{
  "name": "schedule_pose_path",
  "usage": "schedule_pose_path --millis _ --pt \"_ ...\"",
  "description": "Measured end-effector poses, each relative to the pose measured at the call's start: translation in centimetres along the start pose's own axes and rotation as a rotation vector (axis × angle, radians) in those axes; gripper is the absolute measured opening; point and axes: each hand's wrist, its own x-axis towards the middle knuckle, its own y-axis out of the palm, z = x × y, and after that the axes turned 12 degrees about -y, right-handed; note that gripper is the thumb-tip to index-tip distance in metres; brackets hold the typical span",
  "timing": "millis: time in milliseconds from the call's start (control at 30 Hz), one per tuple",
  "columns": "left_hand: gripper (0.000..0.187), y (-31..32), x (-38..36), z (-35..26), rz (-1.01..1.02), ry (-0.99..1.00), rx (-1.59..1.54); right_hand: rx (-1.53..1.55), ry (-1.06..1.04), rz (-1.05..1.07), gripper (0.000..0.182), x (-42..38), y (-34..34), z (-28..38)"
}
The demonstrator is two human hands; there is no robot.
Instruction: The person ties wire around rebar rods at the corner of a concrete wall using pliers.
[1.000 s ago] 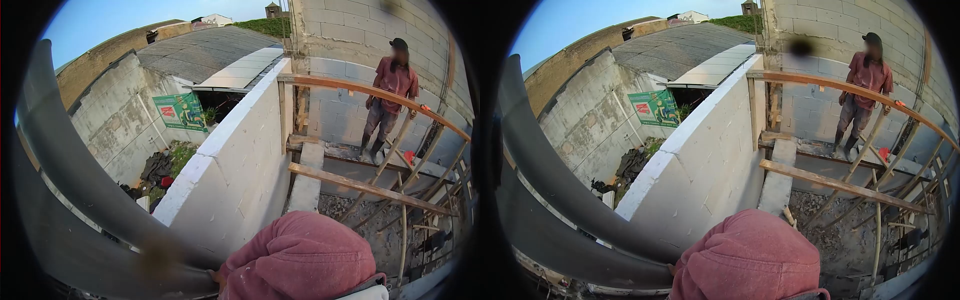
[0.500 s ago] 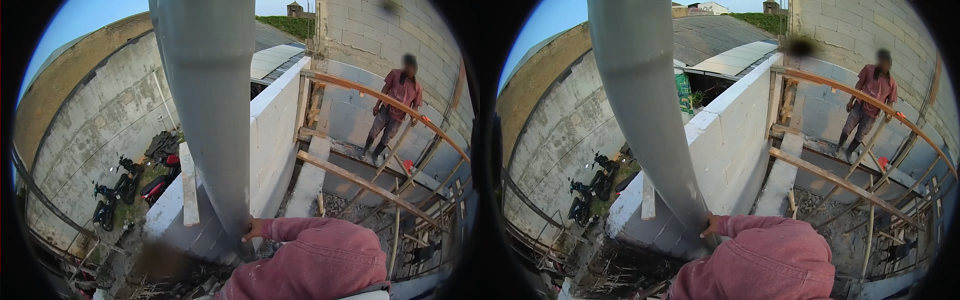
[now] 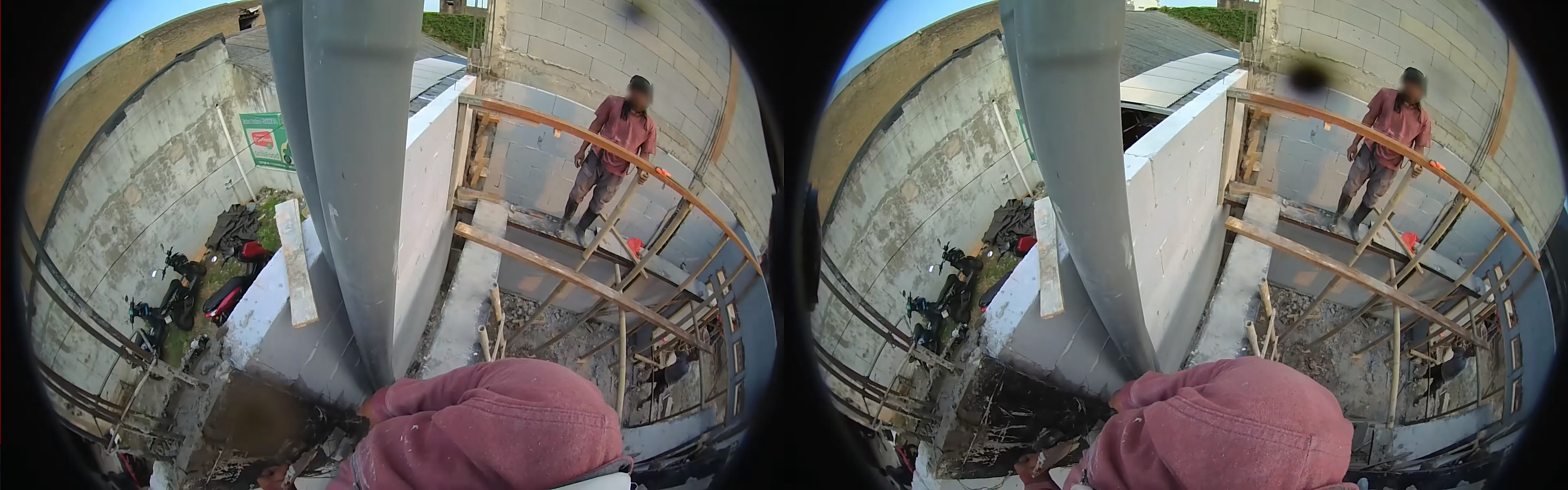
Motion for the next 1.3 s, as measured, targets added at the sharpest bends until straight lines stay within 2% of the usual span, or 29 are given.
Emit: schedule_pose_path --millis 67,133,400,433,467,500,533,567,600,633,700,800,967,1100,1200,1300 --pt "0.025 -0.5 -0.1 0.4 0.001 -0.006 0.012 0.014 -0.034 -0.003 0.064 -2.1 -3.8 5.2" --pt "0.024 -0.5 0.0 0.5 0.012 0.002 0.028 0.026 -0.138 -0.015 0.066 0.7 -3.4 5.3" --pt "0.021 -1.0 0.0 1.0 0.052 -0.010 0.129 0.079 -0.219 0.029 0.077 3.2 -4.9 9.6" --pt "0.023 -1.5 2.1 2.9 0.047 0.047 0.185 0.013 -0.282 -0.044 0.075 4.6 -3.6 8.7" --pt "0.024 -1.4 1.7 2.6 0.055 0.014 0.146 0.044 -0.383 -0.112 0.073 5.8 -2.8 7.9" --pt "0.023 -1.6 1.9 2.8 0.000 0.023 0.247 0.114 -0.405 -0.120 0.068 5.9 -3.4 8.6" --pt "0.034 -1.8 2.6 3.8 0.034 -0.025 0.102 0.188 -0.448 -0.178 0.059 6.1 -3.3 9.2" --pt "0.037 -1.8 1.9 2.9 0.033 -0.073 0.097 0.280 -0.459 -0.220 0.050 7.1 -2.4 9.1" --pt "0.032 -1.9 1.9 3.2 0.015 -0.035 0.107 0.351 -0.431 -0.236 0.040 6.7 -2.8 10.8" --pt "0.027 -1.6 0.7 2.5 0.068 -0.067 -0.054 0.407 -0.430 -0.248 0.034 7.4 -2.3 11.1" --pt "0.020 -1.8 -0.1 2.1 0.116 -0.065 -0.114 0.318 -0.554 -0.391 0.028 9.3 -0.4 10.6" --pt "0.014 -2.3 0.2 3.0 0.180 -0.050 -0.204 0.172 -0.621 -0.470 0.028 11.1 0.6 10.9" --pt "0.013 -2.7 0.9 3.6 0.260 -0.020 -0.225 0.192 -0.578 -0.368 0.031 13.4 0.6 10.2" --pt "0.013 -2.9 0.3 0.8 0.302 -0.010 -0.252 0.239 -0.611 -0.307 0.030 13.6 -0.3 10.1" --pt "0.014 -3.3 0.7 -1.2 0.346 0.005 -0.259 0.141 -0.631 -0.329 0.027 13.7 -0.6 10.4" --pt "0.019 -3.7 0.3 -1.4 0.391 0.003 -0.305 0.157 -0.602 -0.318 0.022 13.0 -1.4 11.4"
